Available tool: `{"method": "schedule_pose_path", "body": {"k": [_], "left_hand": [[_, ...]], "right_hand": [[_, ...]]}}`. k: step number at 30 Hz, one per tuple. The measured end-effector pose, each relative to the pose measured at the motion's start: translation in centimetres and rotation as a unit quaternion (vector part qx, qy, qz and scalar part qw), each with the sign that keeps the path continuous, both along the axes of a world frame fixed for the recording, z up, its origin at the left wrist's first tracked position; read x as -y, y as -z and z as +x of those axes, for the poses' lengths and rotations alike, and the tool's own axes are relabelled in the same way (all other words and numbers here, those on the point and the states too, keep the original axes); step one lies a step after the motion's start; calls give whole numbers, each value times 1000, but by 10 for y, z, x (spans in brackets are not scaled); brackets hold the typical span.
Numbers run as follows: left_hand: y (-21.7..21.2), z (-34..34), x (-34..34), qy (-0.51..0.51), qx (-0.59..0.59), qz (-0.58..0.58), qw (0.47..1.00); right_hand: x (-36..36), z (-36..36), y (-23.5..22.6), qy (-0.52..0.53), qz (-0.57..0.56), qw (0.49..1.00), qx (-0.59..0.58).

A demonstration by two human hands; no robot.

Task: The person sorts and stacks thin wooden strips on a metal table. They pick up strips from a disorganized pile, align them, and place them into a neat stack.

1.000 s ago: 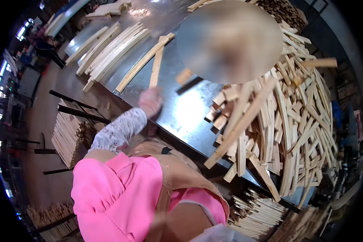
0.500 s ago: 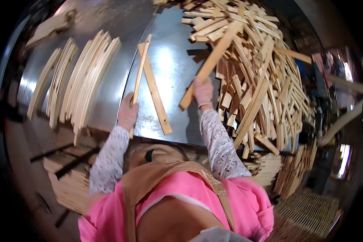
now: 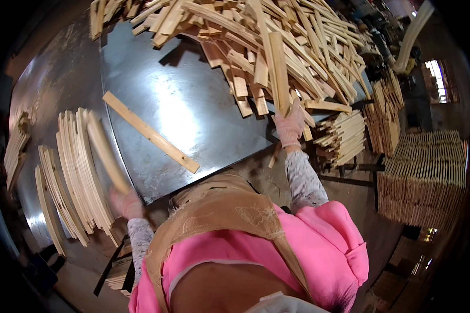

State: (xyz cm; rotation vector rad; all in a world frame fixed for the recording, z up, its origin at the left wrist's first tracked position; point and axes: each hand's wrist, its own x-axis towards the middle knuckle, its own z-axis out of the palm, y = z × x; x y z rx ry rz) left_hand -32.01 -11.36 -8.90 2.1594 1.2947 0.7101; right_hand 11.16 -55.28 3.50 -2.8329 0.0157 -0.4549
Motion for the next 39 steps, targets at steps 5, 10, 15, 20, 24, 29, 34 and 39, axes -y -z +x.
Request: {"method": "schedule_pose_path", "body": {"k": [5,10,15,20,24,29,34,39], "left_hand": [[-47,-71,-60,-41,-507,96,856],[-53,-52,-56,-45,-428,87,899],[-76,110,3,90,-201,2,975],[-90,221,77,218,75,-180,956],[-146,279,139,317,154,-401,846],[-168,281,167,343,176,-478,789],[-123,222,110,130,141,-593,782],[-82,80,49,-19,-45,-113,992]], "right_hand": [[34,16,24,-23,72,994,-80],[36,39,-5,-63,210,974,-52],[-23,92,-41,-192,89,974,-77],[-54,103,-43,-227,249,937,-95],[-96,27,-96,-308,397,825,-257],[-189,-23,-40,-333,439,802,-231],[-254,-55,-25,-289,295,859,-304],[-298,-80,-5,-319,196,861,-344]]}}
